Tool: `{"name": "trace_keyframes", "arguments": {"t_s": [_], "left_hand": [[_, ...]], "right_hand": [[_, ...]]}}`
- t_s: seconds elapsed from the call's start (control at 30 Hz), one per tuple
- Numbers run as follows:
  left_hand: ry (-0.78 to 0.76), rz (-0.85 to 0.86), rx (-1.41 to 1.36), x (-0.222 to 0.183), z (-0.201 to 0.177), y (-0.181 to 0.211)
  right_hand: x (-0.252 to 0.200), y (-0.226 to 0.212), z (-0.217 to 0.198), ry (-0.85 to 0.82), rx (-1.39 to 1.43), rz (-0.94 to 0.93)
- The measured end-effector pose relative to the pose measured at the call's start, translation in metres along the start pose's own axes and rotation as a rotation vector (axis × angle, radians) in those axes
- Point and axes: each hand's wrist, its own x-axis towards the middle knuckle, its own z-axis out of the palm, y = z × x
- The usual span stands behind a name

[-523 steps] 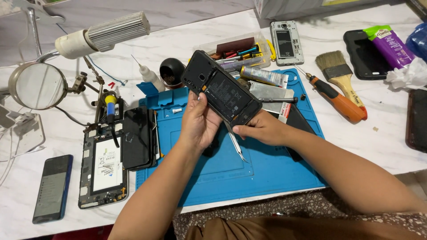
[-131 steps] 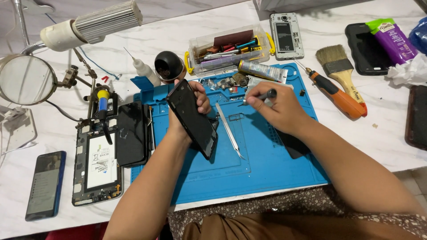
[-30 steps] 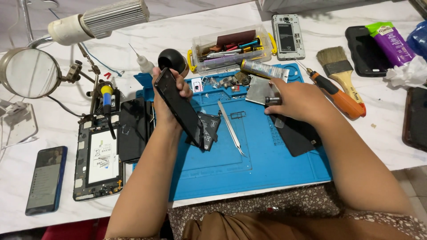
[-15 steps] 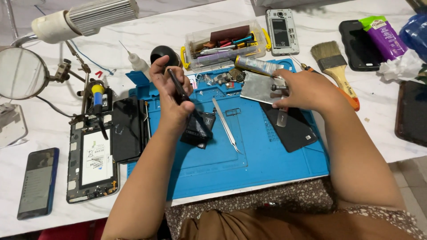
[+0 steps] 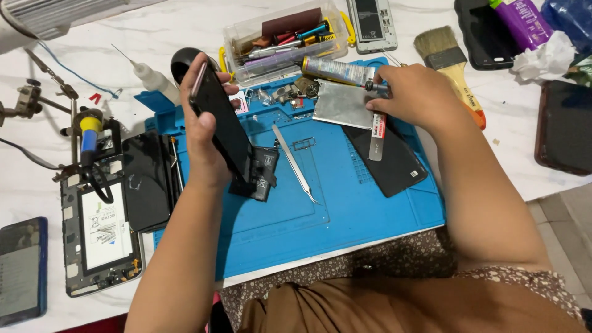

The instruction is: The person reassembles a disassembled smartphone on a blue work mat. They place the back cover onto the phone body, align it, and then use a screwdriver to fasten screws around the rear camera area. The person also handles a metal shielding plate and positions it inside the phone before securing it with screws.

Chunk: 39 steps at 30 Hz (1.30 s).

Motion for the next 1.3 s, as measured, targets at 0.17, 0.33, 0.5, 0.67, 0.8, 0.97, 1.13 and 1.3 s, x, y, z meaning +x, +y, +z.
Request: {"name": "trace_keyframes", "arguments": {"t_s": [0.17,0.33,0.5,0.67,0.8,0.97,1.13,1.3], "left_hand": [[0.113,-0.14,0.055,0.004,0.0,0.003],[0.085,-0.309,-0.102,0.004,-0.001,-0.005],[0.039,-0.368,-0.392,0.003,0.002,-0.009],[0.013,-0.435,-0.61,0.002,0.005,-0.002],[-0.022,-0.488,-0.601,-0.003,0.013,-0.003],[-0.04,-0.536,-0.659,-0.004,0.015,-0.008],[-0.046,-0.539,-0.643,-0.004,0.015,-0.008],[0.049,-0.525,-0.748,-0.005,0.01,-0.007]], "right_hand": [[-0.002,-0.003,-0.001,-0.048,-0.033,0.0],[-0.002,-0.005,-0.002,-0.069,-0.089,-0.015],[-0.008,-0.008,-0.005,-0.019,-0.053,0.006],[-0.009,0.006,0.0,0.077,0.331,-0.138],[-0.014,0.008,0.0,0.169,0.551,-0.353],[-0.011,0.011,0.003,0.198,0.452,-0.318],[-0.008,0.018,0.008,0.289,0.592,-0.428],[-0.002,0.016,0.016,0.275,0.512,-0.363]]}}
